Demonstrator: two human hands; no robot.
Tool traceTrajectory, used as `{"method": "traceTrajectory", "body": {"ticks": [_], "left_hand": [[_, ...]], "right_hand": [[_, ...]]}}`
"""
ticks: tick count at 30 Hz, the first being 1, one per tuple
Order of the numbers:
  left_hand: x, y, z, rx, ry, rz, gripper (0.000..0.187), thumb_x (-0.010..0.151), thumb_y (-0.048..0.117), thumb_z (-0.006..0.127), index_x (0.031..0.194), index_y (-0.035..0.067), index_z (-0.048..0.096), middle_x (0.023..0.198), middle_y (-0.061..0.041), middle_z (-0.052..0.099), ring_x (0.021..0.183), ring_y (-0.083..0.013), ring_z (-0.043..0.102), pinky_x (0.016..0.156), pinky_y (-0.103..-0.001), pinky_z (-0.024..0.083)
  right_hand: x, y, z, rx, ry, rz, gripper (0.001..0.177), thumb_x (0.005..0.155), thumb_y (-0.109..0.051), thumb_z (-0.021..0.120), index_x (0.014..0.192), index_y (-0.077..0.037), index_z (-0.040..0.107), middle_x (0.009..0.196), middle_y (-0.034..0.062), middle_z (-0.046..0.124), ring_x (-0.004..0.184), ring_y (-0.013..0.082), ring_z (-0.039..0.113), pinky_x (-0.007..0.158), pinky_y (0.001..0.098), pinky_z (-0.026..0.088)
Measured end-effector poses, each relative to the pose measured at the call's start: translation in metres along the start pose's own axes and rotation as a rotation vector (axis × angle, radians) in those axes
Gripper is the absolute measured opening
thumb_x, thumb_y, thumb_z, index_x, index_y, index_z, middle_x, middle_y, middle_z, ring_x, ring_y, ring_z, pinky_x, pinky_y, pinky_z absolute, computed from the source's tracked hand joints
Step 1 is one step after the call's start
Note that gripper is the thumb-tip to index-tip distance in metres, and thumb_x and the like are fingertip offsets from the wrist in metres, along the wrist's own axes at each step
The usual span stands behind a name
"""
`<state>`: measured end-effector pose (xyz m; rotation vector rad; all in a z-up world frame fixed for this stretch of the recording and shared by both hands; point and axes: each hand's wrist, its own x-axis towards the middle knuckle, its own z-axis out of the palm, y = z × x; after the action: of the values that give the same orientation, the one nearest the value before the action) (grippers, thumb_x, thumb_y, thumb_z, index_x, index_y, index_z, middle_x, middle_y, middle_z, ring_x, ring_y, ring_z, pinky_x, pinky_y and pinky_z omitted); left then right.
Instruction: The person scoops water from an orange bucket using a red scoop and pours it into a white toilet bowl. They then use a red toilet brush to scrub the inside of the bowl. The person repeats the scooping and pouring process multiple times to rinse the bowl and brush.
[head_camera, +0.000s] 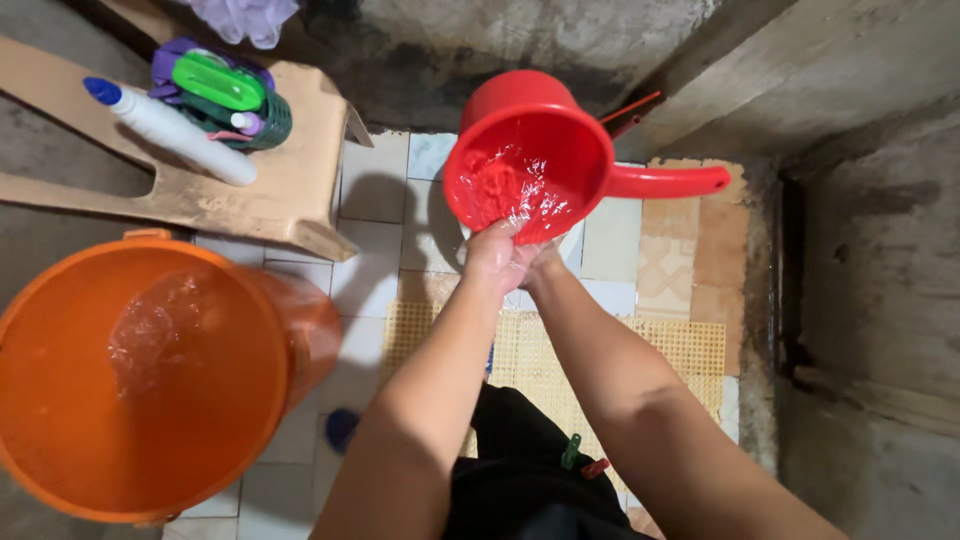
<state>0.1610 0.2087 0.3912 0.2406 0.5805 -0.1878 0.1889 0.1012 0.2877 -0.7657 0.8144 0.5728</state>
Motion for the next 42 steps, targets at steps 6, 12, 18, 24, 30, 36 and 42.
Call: {"method": "traceTrajectory", "body": {"ticks": [6,12,18,24,30,36,42], "left_hand": [[0.055,-0.007,0.028,0.106,0.169,0.065,0.035,0.093,-0.002,0.055,0.128,-0.001,0.055,0.116,-0.02,0.068,0.099,-0.0351,0.07,0.08,-0.046,0.062],[0.093,0.005,0.024,0.294,0.243,-0.03,0.027,0.093,0.007,0.056,0.118,0.001,0.06,0.106,-0.018,0.071,0.085,-0.0307,0.071,0.068,-0.041,0.057],[0.104,0.02,0.053,0.467,0.258,0.018,0.023,0.092,0.013,0.063,0.112,0.002,0.065,0.097,-0.014,0.074,0.077,-0.025,0.068,0.064,-0.036,0.055],[0.137,0.055,0.05,0.699,-0.068,0.003,0.037,0.081,0.0,0.068,0.116,0.013,0.063,0.099,-0.002,0.072,0.083,-0.0145,0.064,0.066,-0.029,0.045],[0.249,0.043,0.044,0.616,0.256,-0.016,0.048,0.08,-0.006,0.059,0.119,0.022,0.061,0.095,0.001,0.07,0.081,-0.0132,0.063,0.066,-0.033,0.047],[0.309,0.007,0.099,0.562,-0.015,0.059,0.024,0.092,0.01,0.07,0.115,0.002,0.067,0.086,-0.007,0.069,0.066,-0.0169,0.059,0.053,-0.036,0.047],[0.252,-0.009,0.124,0.994,-0.047,0.053,0.027,0.09,0.013,0.067,0.107,-0.005,0.076,0.081,-0.01,0.072,0.063,-0.02,0.065,0.052,-0.037,0.052]], "right_hand": [[0.005,-0.05,0.015,0.136,-0.178,-0.242,0.049,0.101,-0.039,0.04,0.136,-0.01,0.058,0.133,0.0152,0.067,0.119,0.0304,0.063,0.098,0.0454,0.054],[-0.055,-0.089,0.058,-0.197,-0.045,-0.266,0.078,0.093,-0.074,0.026,0.131,-0.013,0.057,0.121,0.0158,0.069,0.097,0.0249,0.065,0.078,0.0411,0.053],[-0.034,-0.13,0.082,-0.539,-0.023,-0.396,0.072,0.103,-0.07,0.047,0.121,-0.003,0.061,0.097,0.0143,0.065,0.07,0.0213,0.053,0.058,0.0354,0.041],[-0.02,-0.153,0.116,-0.161,-0.005,-0.51,0.036,0.087,-0.007,0.062,0.123,-0.006,0.057,0.108,0.0092,0.073,0.088,0.0213,0.074,0.068,0.0371,0.061],[-0.002,-0.203,0.168,0.053,-0.146,-0.43,0.032,0.095,-0.011,0.058,0.127,-0.013,0.056,0.116,0.0056,0.069,0.097,0.0227,0.068,0.074,0.0383,0.054],[0.032,-0.244,0.166,0.302,-0.256,-0.295,0.034,0.096,-0.021,0.051,0.121,0.001,0.058,0.109,0.0219,0.069,0.092,0.0342,0.067,0.078,0.0455,0.06],[0.027,-0.259,0.12,0.093,-0.208,-0.552,0.032,0.099,-0.013,0.051,0.126,0.003,0.051,0.105,0.0205,0.069,0.085,0.0333,0.065,0.069,0.0448,0.053]]}}
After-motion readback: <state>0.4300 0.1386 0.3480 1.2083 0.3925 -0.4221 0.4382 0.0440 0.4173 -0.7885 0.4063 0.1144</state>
